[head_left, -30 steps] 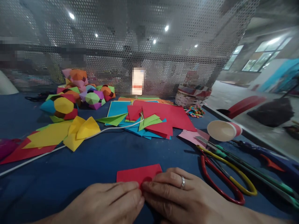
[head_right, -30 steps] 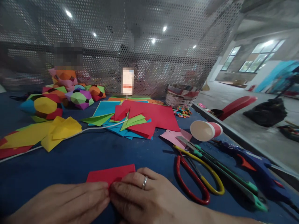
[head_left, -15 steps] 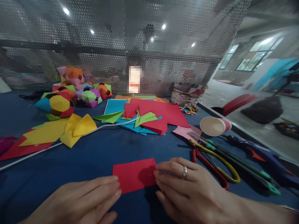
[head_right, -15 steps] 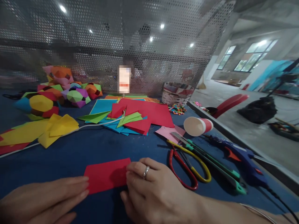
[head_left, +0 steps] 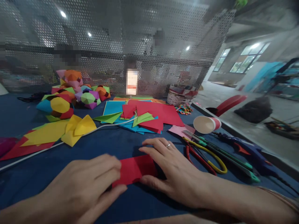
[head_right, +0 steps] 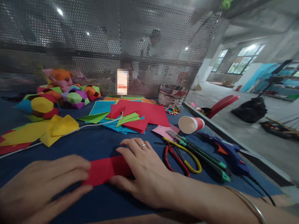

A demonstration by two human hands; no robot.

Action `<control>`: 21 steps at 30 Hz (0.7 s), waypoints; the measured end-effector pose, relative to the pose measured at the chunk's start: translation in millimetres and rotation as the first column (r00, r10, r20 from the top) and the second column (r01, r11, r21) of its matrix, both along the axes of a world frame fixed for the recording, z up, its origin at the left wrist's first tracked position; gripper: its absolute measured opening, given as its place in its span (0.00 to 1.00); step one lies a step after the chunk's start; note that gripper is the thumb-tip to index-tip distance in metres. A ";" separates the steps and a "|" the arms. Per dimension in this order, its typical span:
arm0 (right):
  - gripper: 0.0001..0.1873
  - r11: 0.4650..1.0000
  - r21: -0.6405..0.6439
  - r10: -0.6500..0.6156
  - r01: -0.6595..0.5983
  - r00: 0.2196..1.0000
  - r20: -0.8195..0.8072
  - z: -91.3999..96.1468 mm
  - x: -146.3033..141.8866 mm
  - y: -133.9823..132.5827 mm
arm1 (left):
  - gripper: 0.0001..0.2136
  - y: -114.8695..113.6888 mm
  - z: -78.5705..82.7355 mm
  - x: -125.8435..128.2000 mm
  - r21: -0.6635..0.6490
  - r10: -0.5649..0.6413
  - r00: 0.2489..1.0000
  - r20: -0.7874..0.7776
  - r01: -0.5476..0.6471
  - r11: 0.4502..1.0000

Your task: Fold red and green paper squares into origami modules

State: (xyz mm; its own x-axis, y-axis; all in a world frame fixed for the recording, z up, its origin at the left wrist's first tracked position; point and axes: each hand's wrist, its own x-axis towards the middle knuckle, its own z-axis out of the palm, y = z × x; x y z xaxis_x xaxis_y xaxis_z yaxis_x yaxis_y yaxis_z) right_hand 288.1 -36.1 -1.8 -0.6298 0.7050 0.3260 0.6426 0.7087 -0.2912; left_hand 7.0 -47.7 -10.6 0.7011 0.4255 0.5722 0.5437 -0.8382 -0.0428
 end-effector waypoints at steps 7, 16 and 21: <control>0.20 0.975 -0.221 -0.040 0.028 0.998 -0.052 1.9 -8.7 -2.0 | 0.20 29.4 22.0 33.7 -0.646 0.162 0.977 -0.142 -0.215 0.732; 0.23 0.934 -0.339 -0.126 0.115 0.992 -0.012 8.4 -6.2 1.7 | 0.19 35.3 13.6 34.7 -0.778 0.255 0.957 -0.141 -0.266 0.569; 0.22 0.925 -0.371 -0.122 0.080 0.988 -0.092 7.0 -4.9 3.2 | 0.16 38.0 14.3 37.9 -0.800 0.256 0.962 -0.096 -0.227 0.555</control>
